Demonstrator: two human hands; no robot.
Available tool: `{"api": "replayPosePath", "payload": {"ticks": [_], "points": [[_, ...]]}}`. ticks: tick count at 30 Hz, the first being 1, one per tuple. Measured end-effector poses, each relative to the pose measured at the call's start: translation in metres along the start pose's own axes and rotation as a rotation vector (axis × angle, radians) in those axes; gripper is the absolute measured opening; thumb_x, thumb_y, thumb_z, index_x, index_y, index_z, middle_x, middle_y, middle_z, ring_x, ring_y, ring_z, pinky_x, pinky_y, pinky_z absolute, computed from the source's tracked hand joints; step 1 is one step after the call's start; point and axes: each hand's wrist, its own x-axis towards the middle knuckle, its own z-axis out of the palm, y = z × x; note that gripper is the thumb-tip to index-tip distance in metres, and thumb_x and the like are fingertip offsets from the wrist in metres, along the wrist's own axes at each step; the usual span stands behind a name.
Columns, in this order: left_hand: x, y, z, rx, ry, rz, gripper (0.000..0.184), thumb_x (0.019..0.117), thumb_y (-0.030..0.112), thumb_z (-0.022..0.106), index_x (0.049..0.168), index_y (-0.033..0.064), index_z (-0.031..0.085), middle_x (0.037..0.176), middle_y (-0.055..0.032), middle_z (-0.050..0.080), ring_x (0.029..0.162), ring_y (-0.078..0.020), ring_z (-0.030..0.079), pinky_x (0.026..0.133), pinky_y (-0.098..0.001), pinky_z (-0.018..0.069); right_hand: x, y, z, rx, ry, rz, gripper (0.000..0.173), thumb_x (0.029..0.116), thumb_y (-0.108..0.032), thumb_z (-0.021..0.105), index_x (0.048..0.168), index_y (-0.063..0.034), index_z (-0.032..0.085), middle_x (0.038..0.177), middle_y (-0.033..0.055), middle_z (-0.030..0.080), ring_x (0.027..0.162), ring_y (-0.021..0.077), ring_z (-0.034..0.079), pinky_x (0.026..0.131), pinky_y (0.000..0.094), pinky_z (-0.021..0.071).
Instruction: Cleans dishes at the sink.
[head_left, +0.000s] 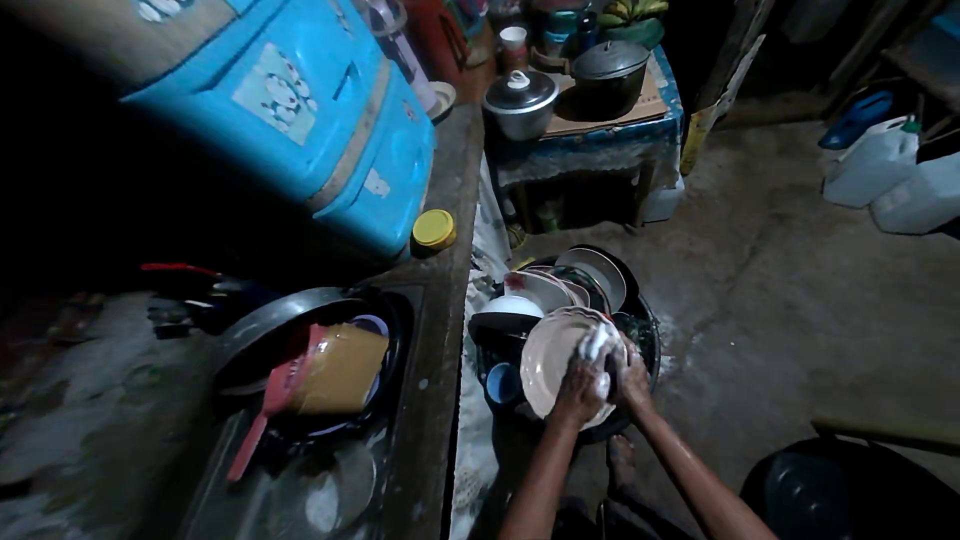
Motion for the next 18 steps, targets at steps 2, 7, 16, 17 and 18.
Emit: {"api": "replayPosePath", "payload": {"ticks": [2, 7, 16, 17, 18], "points": [[-0.011, 0.004, -0.002, -0.152, -0.157, 0.073, 0.054, 0.0973, 0.021, 0.061, 0.141, -0.0104, 0.053, 0.151, -0.0292, 0.047, 0.146, -0.0400, 0.040, 0.124, -0.0477, 0.0282, 0.012, 0.002, -0.005, 0.010, 0.034, 0.021, 0.048, 0.1082, -0.015, 0.043, 0.151, 0.0055, 0.038, 0.144, 0.0272, 0.052, 0.129, 0.0300, 0.055, 0.110, 0.0439, 0.0446], [-0.033, -0.007, -0.015, -0.085, -0.139, 0.224, 0.038, 0.0833, 0.011, 0.079, 0.116, -0.0056, 0.072, 0.129, -0.0268, 0.066, 0.126, -0.0401, 0.062, 0.109, -0.0485, 0.0485, 0.038, -0.013, -0.031, -0.045, 0.122, 0.065, 0.048, 0.1022, -0.001, 0.052, 0.149, 0.0064, 0.042, 0.143, 0.0288, 0.052, 0.129, 0.0324, 0.055, 0.109, 0.0441, 0.0438], [-0.059, -0.017, -0.031, -0.268, 0.309, -0.213, 0.035, 0.0826, 0.000, 0.076, 0.114, -0.0136, 0.068, 0.118, -0.0280, 0.069, 0.112, -0.0321, 0.069, 0.103, -0.0415, 0.0524, 0.112, -0.055, -0.049, -0.376, 0.238, -0.562, 0.055, 0.0850, 0.009, 0.055, 0.140, 0.0136, 0.051, 0.131, 0.0329, 0.062, 0.121, 0.0416, 0.063, 0.103, 0.0517, 0.0493], [-0.062, -0.017, -0.028, -0.269, 0.341, -0.241, 0.036, 0.0825, 0.001, 0.077, 0.114, -0.0134, 0.068, 0.118, -0.0274, 0.069, 0.111, -0.0307, 0.069, 0.102, -0.0404, 0.0529, 0.122, -0.052, -0.043, -0.426, 0.232, -0.614, 0.056, 0.0828, 0.010, 0.057, 0.139, 0.0131, 0.052, 0.127, 0.0325, 0.064, 0.116, 0.0437, 0.066, 0.100, 0.0550, 0.0510], [-0.064, -0.017, -0.024, -0.271, 0.369, -0.255, 0.037, 0.0819, 0.001, 0.077, 0.115, -0.0132, 0.068, 0.117, -0.0268, 0.070, 0.110, -0.0292, 0.070, 0.101, -0.0388, 0.0538, 0.134, -0.045, -0.037, -0.462, 0.220, -0.671, 0.058, 0.0795, 0.012, 0.060, 0.137, 0.0132, 0.054, 0.125, 0.0325, 0.065, 0.112, 0.0463, 0.067, 0.097, 0.0580, 0.0521]]}}
